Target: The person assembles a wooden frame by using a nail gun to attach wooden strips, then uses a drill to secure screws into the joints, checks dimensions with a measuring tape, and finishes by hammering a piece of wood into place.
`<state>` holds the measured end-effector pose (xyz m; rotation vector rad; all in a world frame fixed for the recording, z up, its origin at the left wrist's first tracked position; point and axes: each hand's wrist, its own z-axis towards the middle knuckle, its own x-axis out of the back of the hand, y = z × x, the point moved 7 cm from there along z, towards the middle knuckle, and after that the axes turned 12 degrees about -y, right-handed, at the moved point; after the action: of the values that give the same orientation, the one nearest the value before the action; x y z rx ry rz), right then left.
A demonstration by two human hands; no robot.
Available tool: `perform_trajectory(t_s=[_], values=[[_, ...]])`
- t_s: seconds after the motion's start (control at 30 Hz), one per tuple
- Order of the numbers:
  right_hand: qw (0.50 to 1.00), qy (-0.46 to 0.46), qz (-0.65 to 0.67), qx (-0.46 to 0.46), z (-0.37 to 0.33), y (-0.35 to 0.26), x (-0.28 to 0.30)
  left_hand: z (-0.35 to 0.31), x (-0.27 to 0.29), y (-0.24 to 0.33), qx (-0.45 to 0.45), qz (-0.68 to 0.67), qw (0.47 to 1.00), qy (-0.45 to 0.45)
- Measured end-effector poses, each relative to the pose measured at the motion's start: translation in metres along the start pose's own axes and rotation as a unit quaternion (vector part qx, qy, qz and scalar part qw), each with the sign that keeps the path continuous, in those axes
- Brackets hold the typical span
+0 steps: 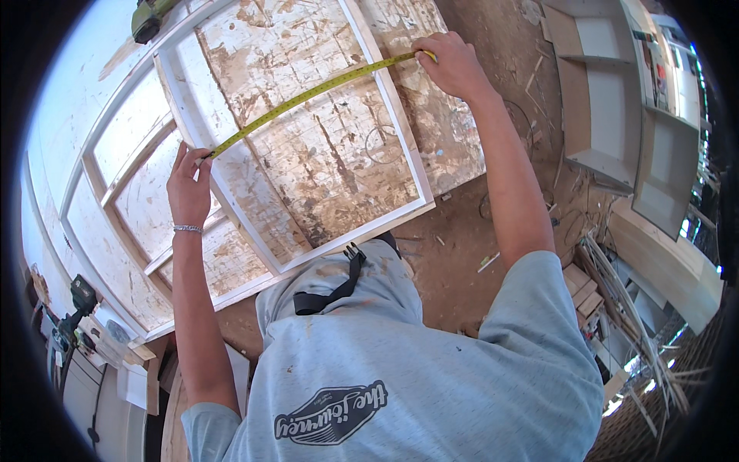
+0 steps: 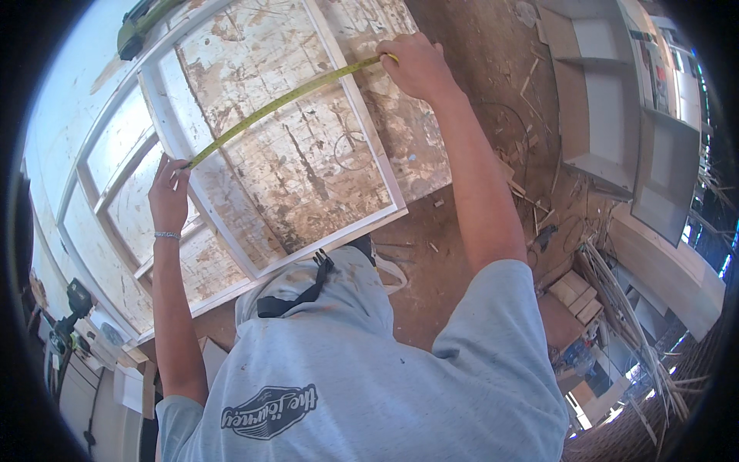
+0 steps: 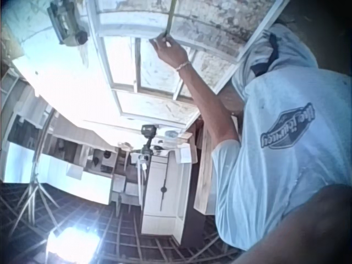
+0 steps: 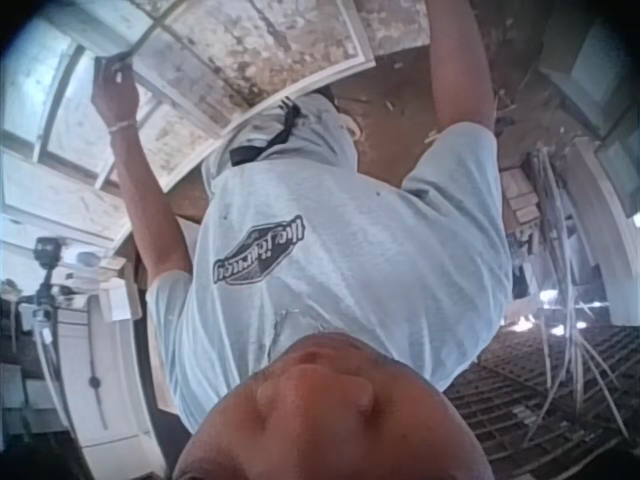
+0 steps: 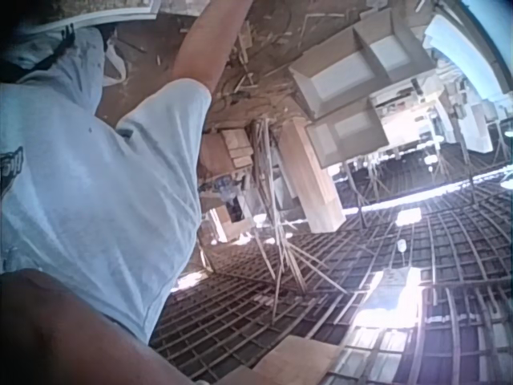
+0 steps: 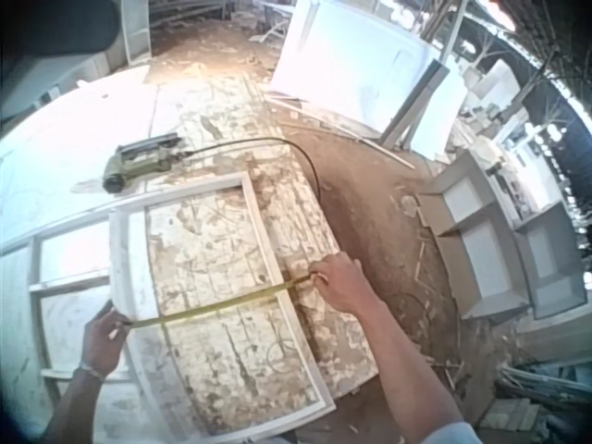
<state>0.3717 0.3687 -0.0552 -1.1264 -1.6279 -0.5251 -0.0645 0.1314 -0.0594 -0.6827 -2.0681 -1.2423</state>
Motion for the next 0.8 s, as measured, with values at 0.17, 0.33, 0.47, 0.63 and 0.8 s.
perform_trajectory(t_s=[0.17,0.33,0.47,0.63,0.8], values=[[1.000,-0.016,0.009,-0.003,0.0000,-0.0026,0.0018,-0.0006,-0.0006,-0.0005,0.006,-0.020,1.000,-0.005],[1.000,0.004,0.009,0.004,0.0007,-0.0014,-0.0021,-0.0010,0.0003,0.0023,0.015,-0.018,1.000,-0.004],[1.000,-0.011,0.017,-0.003,0.0013,-0.0030,-0.0013,-0.0011,0.0006,0.0030,0.018,-0.021,1.000,-0.005],[1.000,-0.022,0.011,-0.010,0.0017,-0.0050,-0.0007,-0.0022,0.0009,0.0068,0.036,-0.036,0.999,-0.012],[1.000,-0.017,0.002,-0.005,0.0029,-0.0026,-0.0034,-0.0022,-0.0004,0.0046,0.073,-0.036,0.996,-0.033]])
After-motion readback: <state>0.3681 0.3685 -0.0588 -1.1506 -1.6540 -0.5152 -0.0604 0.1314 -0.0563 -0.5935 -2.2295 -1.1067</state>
